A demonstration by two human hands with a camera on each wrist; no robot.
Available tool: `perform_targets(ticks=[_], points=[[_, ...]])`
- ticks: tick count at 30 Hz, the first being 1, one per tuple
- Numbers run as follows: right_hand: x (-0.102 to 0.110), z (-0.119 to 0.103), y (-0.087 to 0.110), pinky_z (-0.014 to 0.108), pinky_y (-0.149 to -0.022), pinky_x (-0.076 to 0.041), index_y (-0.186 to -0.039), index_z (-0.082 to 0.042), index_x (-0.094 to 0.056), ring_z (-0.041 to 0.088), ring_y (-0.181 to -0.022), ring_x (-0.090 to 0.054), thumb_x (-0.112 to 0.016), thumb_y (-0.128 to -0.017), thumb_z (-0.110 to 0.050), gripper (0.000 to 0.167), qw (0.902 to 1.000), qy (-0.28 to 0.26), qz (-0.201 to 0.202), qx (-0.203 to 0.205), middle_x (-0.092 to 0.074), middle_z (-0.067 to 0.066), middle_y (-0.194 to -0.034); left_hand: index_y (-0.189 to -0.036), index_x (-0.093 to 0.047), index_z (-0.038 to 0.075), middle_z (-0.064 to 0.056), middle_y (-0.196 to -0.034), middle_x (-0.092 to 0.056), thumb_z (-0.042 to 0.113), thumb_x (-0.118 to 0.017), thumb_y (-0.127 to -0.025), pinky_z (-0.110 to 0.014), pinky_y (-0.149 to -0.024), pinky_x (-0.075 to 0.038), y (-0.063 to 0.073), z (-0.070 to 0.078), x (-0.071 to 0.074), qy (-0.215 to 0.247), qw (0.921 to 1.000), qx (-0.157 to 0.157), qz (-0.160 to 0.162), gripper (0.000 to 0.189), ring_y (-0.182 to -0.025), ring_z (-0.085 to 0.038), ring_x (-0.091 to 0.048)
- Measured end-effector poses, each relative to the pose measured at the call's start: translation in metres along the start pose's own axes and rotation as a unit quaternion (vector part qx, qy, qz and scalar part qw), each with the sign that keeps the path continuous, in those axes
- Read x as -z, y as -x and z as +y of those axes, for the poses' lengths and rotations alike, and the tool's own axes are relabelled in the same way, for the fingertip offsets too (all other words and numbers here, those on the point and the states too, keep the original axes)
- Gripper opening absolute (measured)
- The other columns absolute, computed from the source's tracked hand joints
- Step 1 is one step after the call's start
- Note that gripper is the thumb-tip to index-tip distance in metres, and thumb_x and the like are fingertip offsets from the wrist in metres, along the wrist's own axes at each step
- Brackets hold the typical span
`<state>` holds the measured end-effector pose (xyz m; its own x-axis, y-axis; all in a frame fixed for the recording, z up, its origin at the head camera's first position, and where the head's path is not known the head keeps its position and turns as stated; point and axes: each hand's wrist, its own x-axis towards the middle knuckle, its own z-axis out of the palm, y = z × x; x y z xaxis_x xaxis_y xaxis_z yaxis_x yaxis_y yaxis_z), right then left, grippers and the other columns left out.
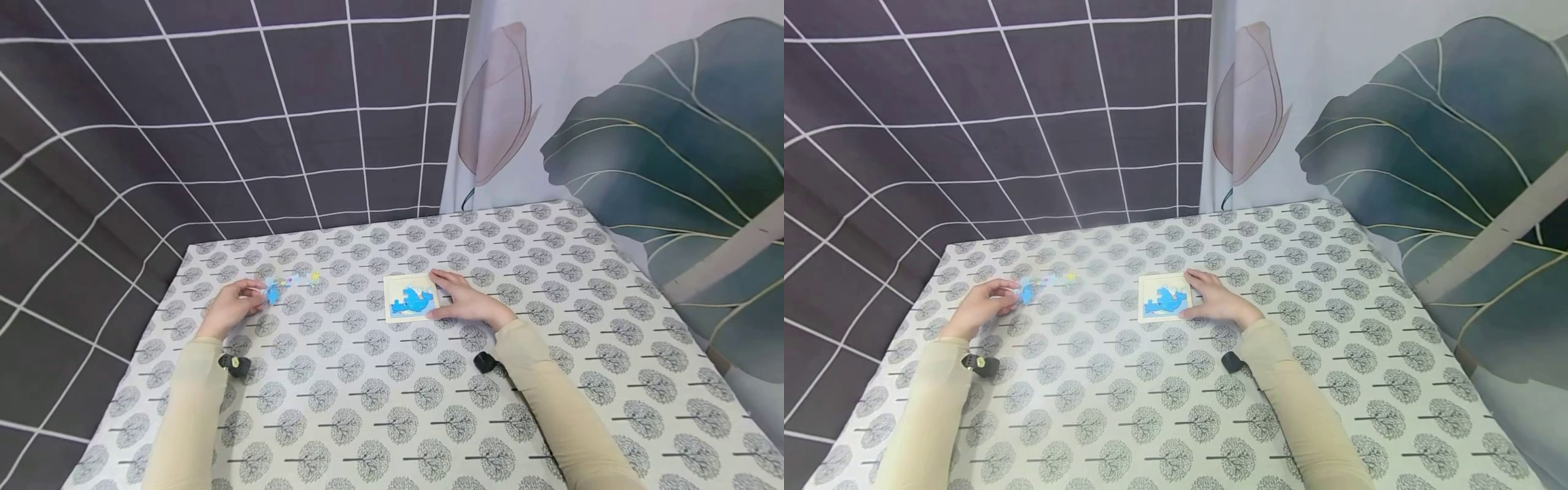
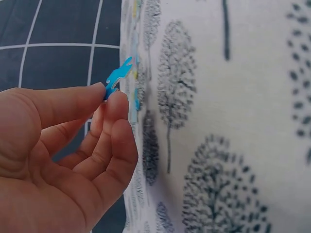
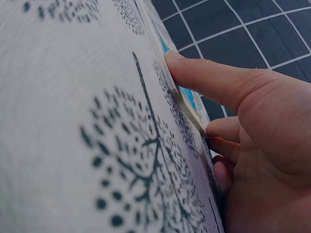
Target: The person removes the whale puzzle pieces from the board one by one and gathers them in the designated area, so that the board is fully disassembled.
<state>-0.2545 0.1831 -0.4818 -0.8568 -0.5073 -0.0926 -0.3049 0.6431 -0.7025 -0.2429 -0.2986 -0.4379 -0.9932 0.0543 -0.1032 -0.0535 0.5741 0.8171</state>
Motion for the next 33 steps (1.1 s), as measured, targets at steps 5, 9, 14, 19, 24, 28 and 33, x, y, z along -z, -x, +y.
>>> perform_targets(ticks=[5, 9, 14, 19, 24, 28, 33], points=[[0.0010, 0.0005, -0.0006, 0.061, -0.120, -0.007, -0.158, 0.000, -0.022, 0.037, -0.152, -0.005, -0.080, -0.083, -0.037, 0.102, 1.0000, -0.005, 0.002, -0.003, -0.012, 0.014, -0.167, -0.125, -0.056, -0.013, -0.017, -0.102, -0.063, 0.002, -0.062, -0.096, -0.021, -0.070, -0.056, -0.0031, -0.0030, -0.0018, -0.017, 0.9998, 0.013, 0.004, 0.033, -0.077, -0.009, -0.064], [0.0017, -0.0007, -0.0003, 0.061, -0.120, -0.007, -0.158, -0.001, -0.022, 0.037, -0.152, -0.006, -0.080, -0.082, -0.037, 0.102, 1.0000, -0.006, 0.001, -0.003, -0.012, 0.014, -0.167, -0.125, -0.058, -0.011, -0.016, -0.101, -0.064, 0.003, -0.063, -0.096, -0.019, -0.069, -0.056, -0.0035, -0.0048, -0.0024, -0.036, 0.9989, 0.032, 0.006, 0.033, -0.078, -0.008, -0.064], [0.0026, -0.0015, -0.0003, 0.060, -0.120, -0.007, -0.158, -0.001, -0.022, 0.037, -0.152, -0.006, -0.080, -0.083, -0.037, 0.102, 1.0000, -0.003, 0.001, -0.003, -0.013, 0.014, -0.167, -0.125, -0.057, -0.012, -0.015, -0.100, -0.063, 0.003, -0.063, -0.095, -0.019, -0.070, -0.056, -0.0041, -0.0045, -0.0020, -0.039, 0.9985, 0.037, 0.009, 0.033, -0.077, -0.008, -0.064], [0.0037, -0.0024, -0.0001, 0.061, -0.120, -0.007, -0.158, -0.001, -0.022, 0.037, -0.152, -0.006, -0.080, -0.082, -0.037, 0.102, 1.0000, -0.007, 0.000, -0.005, -0.012, 0.014, -0.167, -0.120, -0.060, -0.010, -0.010, -0.093, -0.066, 0.006, -0.064, -0.094, -0.018, -0.066, -0.054, -0.0056, -0.0016, -0.0027, -0.074, 0.9958, 0.048, 0.025, 0.031, -0.074, -0.008, -0.063], [0.0030, -0.0024, 0.0003, 0.061, -0.120, -0.007, -0.158, -0.001, -0.022, 0.038, -0.152, -0.006, -0.080, -0.082, -0.038, 0.103, 0.9999, -0.010, 0.000, -0.004, -0.012, 0.014, -0.167, -0.116, -0.062, -0.009, -0.008, -0.089, -0.067, 0.008, -0.064, -0.093, -0.023, -0.066, -0.052, -0.0052, 0.0005, -0.0046, -0.099, 0.9930, 0.056, 0.033, 0.029, -0.072, -0.011, -0.061], [0.0012, -0.0024, 0.0010, 0.062, -0.119, -0.007, -0.158, -0.001, -0.022, 0.038, -0.152, -0.006, -0.080, -0.083, -0.037, 0.102, 0.9998, -0.018, 0.000, -0.004, -0.012, 0.014, -0.167, -0.116, -0.062, -0.008, -0.008, -0.088, -0.067, 0.010, -0.063, -0.093, -0.026, -0.067, -0.050, -0.0046, 0.0014, -0.0063, -0.114, 0.9913, 0.055, 0.037, 0.029, -0.074, -0.013, -0.061], [0.0002, -0.0030, 0.0031, 0.062, -0.119, -0.008, -0.158, -0.001, -0.021, 0.038, -0.152, -0.006, -0.080, -0.084, -0.035, 0.100, 0.9998, -0.021, -0.003, -0.003, -0.012, 0.015, -0.167, -0.116, -0.062, -0.007, -0.008, -0.086, -0.067, 0.012, -0.063, -0.094, -0.029, -0.068, -0.048, -0.0022, 0.0003, -0.0090, -0.117, 0.9901, 0.066, 0.040, 0.029, -0.075, -0.017, -0.061]])
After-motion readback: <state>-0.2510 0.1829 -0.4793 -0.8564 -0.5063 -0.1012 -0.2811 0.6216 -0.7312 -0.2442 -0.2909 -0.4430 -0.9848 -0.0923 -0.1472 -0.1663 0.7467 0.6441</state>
